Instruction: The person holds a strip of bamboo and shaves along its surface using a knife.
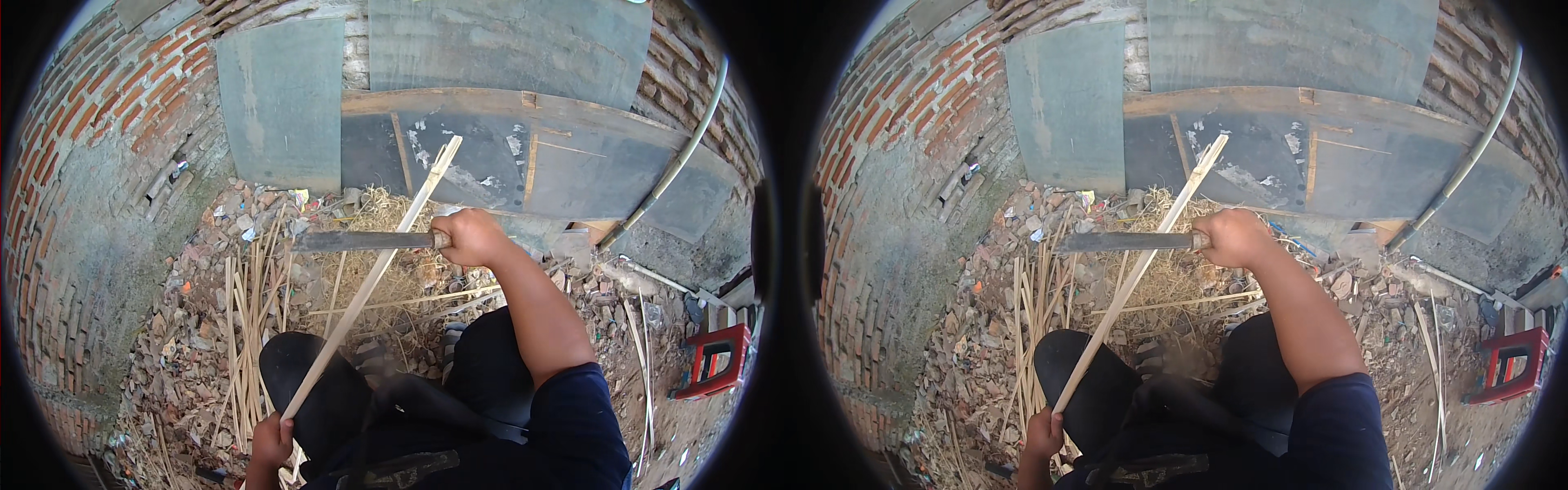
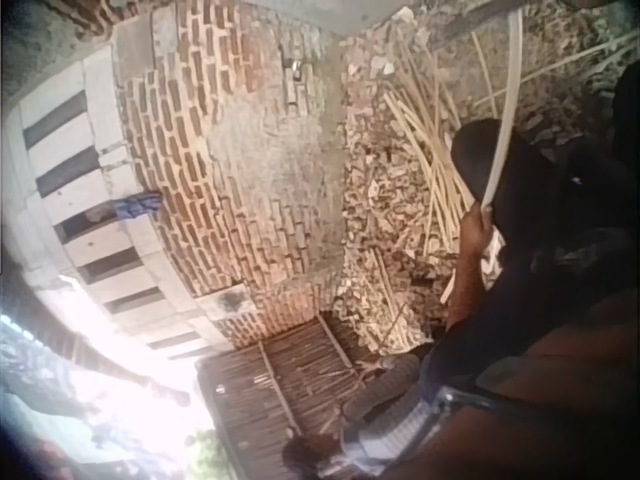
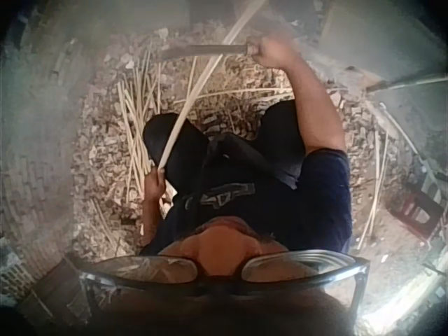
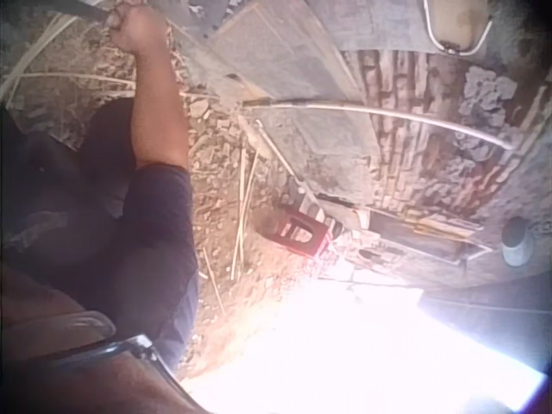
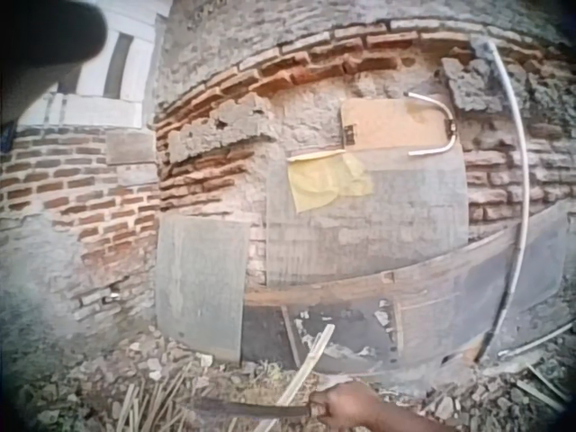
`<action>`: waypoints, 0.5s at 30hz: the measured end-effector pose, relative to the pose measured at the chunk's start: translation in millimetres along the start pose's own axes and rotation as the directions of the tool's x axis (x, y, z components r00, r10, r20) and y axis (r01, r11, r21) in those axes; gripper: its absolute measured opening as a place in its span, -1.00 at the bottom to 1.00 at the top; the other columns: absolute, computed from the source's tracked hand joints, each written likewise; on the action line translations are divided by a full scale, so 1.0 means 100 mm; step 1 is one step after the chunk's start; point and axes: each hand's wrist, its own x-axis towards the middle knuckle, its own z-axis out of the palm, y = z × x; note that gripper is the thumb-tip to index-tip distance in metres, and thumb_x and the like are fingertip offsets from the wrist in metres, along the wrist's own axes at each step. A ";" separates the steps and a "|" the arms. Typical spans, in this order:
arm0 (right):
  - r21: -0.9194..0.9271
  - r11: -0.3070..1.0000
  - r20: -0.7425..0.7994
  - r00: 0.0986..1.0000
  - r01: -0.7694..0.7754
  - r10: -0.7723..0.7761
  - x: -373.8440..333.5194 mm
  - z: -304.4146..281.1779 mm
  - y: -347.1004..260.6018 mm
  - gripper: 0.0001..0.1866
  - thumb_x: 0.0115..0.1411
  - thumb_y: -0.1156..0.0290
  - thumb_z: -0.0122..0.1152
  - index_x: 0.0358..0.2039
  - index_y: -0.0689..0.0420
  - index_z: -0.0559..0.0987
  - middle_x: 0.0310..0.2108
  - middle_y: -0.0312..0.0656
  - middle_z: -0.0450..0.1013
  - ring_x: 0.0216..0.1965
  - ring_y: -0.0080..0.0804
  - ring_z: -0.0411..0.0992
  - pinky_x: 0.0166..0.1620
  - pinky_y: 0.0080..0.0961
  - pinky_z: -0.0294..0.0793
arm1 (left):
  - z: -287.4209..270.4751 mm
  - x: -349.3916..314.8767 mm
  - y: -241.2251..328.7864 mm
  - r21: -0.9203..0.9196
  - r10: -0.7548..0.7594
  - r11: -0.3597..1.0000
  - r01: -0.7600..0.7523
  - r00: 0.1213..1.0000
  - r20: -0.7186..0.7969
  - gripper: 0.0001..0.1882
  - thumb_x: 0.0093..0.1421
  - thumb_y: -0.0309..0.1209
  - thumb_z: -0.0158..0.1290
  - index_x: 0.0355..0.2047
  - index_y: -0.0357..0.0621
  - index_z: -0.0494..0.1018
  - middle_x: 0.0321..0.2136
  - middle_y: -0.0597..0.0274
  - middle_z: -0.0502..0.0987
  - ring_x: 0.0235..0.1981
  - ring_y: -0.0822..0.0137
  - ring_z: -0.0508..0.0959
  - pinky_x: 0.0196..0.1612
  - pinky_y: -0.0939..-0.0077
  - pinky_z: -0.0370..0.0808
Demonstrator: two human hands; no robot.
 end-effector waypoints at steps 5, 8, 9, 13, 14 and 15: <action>0.398 0.876 -0.244 0.888 -0.274 0.389 0.06 0.35 0.88 -0.71 -0.08 0.35 0.23 -0.29 0.14 0.58 -0.45 0.06 0.54 -0.37 0.07 0.52 -0.21 -0.13 0.49 | 0.02 0.02 0.04 0.107 0.003 0.994 0.000 1.000 -0.027 -0.57 0.32 -0.14 -0.02 -0.53 -0.27 0.32 -0.67 -0.22 0.41 -0.57 -0.32 0.45 -0.52 -0.05 0.34; 0.307 0.881 -0.281 0.850 -0.360 0.445 0.06 0.48 0.96 -0.71 -0.06 0.36 0.23 -0.29 0.19 0.56 -0.44 0.08 0.53 -0.36 0.06 0.52 -0.23 -0.16 0.49 | -0.03 0.02 0.03 0.114 -0.028 0.993 0.027 1.000 0.014 -0.56 0.32 -0.13 -0.02 -0.54 -0.27 0.32 -0.66 -0.23 0.42 -0.55 -0.33 0.47 -0.51 -0.06 0.35; 0.370 0.871 -0.259 0.864 -0.324 0.431 0.06 0.42 0.87 -0.71 -0.06 0.37 0.24 -0.28 0.19 0.56 -0.45 0.09 0.53 -0.35 0.07 0.52 -0.23 -0.17 0.49 | -0.01 0.00 0.00 0.114 -0.029 0.993 0.027 1.000 0.012 -0.56 0.32 -0.13 -0.02 -0.54 -0.27 0.32 -0.66 -0.23 0.42 -0.55 -0.33 0.47 -0.51 -0.06 0.35; 0.344 0.904 -0.207 0.919 -0.254 0.337 0.01 0.15 0.48 -0.67 -0.06 0.34 0.25 -0.22 0.12 0.57 -0.44 0.07 0.54 -0.31 0.05 0.54 -0.20 -0.14 0.50 | 0.04 -0.02 -0.02 0.030 0.007 1.000 -0.007 1.000 -0.009 -0.56 0.31 -0.14 -0.01 -0.54 -0.27 0.32 -0.68 -0.23 0.41 -0.55 -0.33 0.47 -0.52 -0.05 0.36; 0.263 0.941 -0.182 0.947 -0.214 0.266 0.02 0.12 0.43 -0.62 -0.08 0.32 0.26 -0.18 0.08 0.58 -0.41 0.05 0.56 -0.28 0.06 0.54 -0.16 -0.10 0.51 | 0.04 0.01 0.01 0.015 0.012 1.000 -0.011 1.000 -0.019 -0.56 0.31 -0.14 -0.01 -0.54 -0.27 0.32 -0.68 -0.23 0.41 -0.55 -0.33 0.48 -0.52 -0.05 0.35; 0.213 0.969 -0.236 0.956 -0.123 0.173 0.00 0.16 0.40 -0.66 -0.09 0.32 0.25 -0.23 0.08 0.58 -0.43 0.02 0.55 -0.28 0.07 0.53 -0.17 -0.10 0.52 | 0.05 0.01 0.00 0.015 0.013 1.000 -0.013 1.000 -0.018 -0.56 0.31 -0.14 -0.01 -0.54 -0.27 0.32 -0.68 -0.23 0.41 -0.55 -0.33 0.48 -0.52 -0.05 0.35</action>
